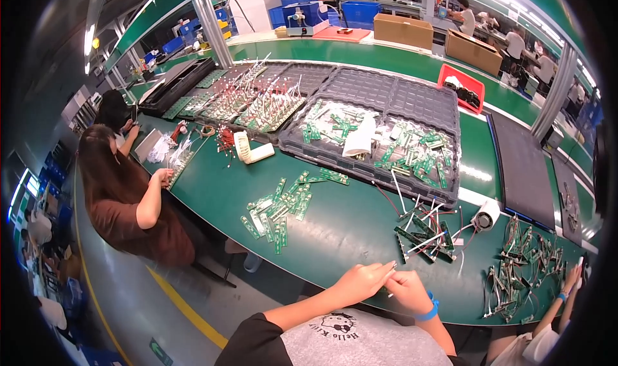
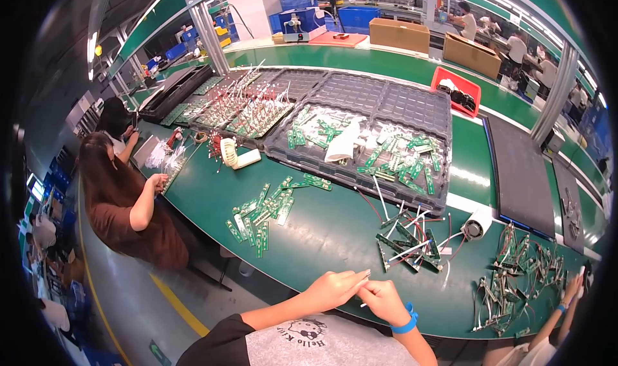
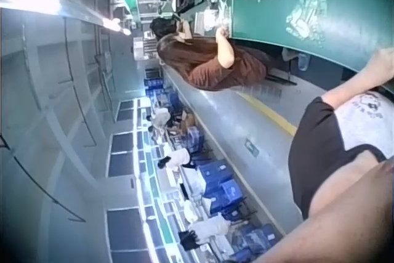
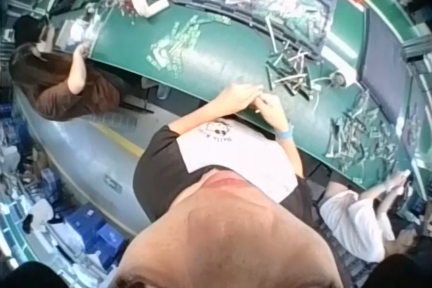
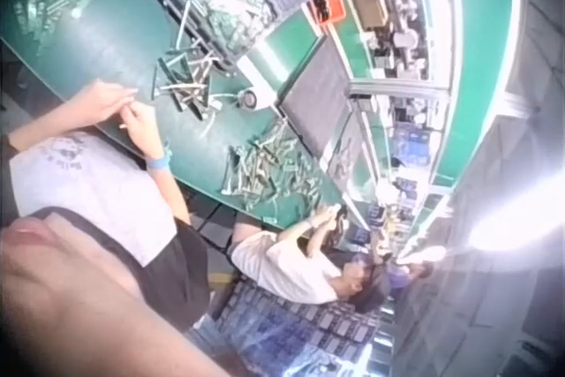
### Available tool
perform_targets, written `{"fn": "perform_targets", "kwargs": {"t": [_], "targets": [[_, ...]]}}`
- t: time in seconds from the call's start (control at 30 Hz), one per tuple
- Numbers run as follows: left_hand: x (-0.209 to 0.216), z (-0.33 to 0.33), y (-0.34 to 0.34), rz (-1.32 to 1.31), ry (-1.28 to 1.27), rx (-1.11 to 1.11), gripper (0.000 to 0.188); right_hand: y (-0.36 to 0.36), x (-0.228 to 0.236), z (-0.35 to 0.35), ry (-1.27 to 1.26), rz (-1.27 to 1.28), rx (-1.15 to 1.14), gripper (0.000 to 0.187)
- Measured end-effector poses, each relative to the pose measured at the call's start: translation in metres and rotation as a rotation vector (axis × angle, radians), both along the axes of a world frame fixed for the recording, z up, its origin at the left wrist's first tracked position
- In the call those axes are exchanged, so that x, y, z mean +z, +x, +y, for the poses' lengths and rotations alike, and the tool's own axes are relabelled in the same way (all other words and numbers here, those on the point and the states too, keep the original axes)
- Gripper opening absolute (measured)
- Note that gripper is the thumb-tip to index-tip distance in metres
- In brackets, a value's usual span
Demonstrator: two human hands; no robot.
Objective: The person assembles electronic components by connecting wire harnesses to circuit boards by hand, securing the wires onto the boards, and placing the assembled boards in a pile on the workstation table.
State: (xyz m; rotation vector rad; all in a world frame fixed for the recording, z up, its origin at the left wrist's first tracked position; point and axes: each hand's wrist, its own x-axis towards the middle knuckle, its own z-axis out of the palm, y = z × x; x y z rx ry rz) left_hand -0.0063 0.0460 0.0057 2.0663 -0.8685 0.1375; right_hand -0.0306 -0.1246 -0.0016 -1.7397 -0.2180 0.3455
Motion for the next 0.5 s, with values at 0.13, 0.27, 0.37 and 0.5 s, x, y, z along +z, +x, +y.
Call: {"fn": "perform_targets", "kwargs": {"t": [0.13, 0.27, 0.37, 0.5], "targets": [[0.003, -0.005, 0.006, 0.016, 0.049, 0.005, 0.026, 0.002, 0.012, -0.005, 0.130, 0.124, -0.052, 0.019], [0.003, -0.003, 0.007, 0.128, -0.174, -0.040, 0.026, 0.005, 0.010, -0.008, 0.212, 0.167, -0.023, 0.021], [0.012, 0.000, 0.006, 0.169, -0.125, -0.055, 0.026, 0.006, 0.006, -0.009, 0.208, 0.136, 0.017, 0.023], [0.018, -0.002, 0.003, 0.288, -0.111, 0.008, 0.022, 0.009, 0.014, -0.010, 0.247, 0.123, 0.051, 0.024]]}}
